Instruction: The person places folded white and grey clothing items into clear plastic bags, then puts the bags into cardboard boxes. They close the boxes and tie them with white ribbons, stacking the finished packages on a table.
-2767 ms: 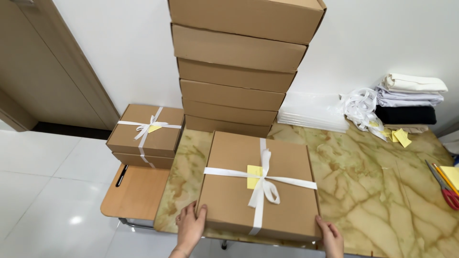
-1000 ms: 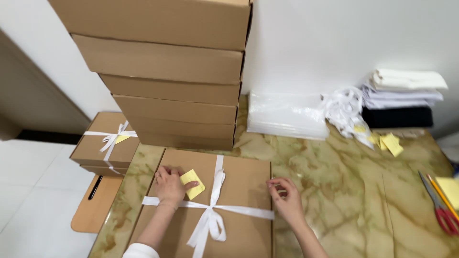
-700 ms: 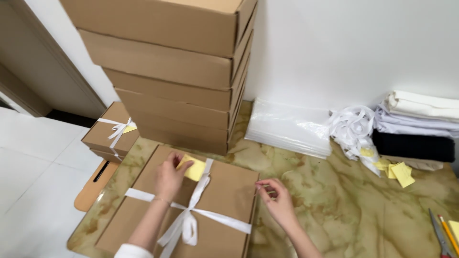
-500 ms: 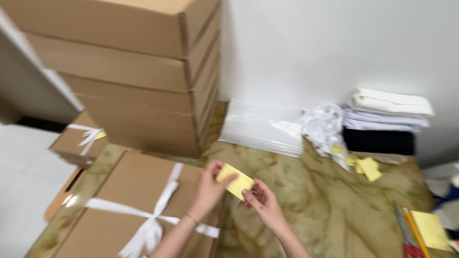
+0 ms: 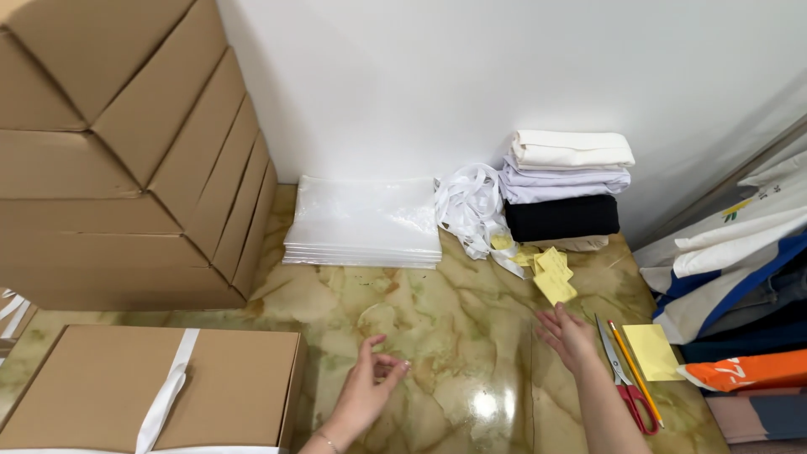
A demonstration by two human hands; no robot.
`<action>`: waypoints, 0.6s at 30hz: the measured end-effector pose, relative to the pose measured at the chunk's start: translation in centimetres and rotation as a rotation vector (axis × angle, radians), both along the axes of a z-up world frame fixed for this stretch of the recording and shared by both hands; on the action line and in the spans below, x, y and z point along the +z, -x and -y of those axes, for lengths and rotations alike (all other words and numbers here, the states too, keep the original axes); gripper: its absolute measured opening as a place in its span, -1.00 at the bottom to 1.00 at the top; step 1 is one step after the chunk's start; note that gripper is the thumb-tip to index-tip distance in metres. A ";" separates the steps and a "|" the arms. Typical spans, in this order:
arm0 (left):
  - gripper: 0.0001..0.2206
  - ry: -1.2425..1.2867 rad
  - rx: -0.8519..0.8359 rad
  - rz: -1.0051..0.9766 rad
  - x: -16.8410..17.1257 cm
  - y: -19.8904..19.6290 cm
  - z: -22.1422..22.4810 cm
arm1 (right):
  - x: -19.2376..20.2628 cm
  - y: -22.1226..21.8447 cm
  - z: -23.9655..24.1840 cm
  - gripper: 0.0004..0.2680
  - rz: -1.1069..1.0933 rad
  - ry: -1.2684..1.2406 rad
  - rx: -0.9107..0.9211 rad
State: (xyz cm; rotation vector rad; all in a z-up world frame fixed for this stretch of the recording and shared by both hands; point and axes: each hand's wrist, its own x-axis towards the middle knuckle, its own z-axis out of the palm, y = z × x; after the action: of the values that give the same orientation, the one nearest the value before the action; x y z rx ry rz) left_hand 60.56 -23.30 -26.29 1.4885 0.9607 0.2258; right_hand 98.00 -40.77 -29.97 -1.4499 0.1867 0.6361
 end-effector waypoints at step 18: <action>-0.76 -0.161 0.498 0.395 -4.2 23.6 -15.5 | 1.0 35.8 -14.3 -0.89 0.301 0.003 0.682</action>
State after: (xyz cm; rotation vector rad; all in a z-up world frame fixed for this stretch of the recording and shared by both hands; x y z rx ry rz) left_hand 36.96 -7.77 -30.54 1.2580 0.9878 0.9400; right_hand 62.22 -26.47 -28.99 -1.5905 -0.5664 0.9465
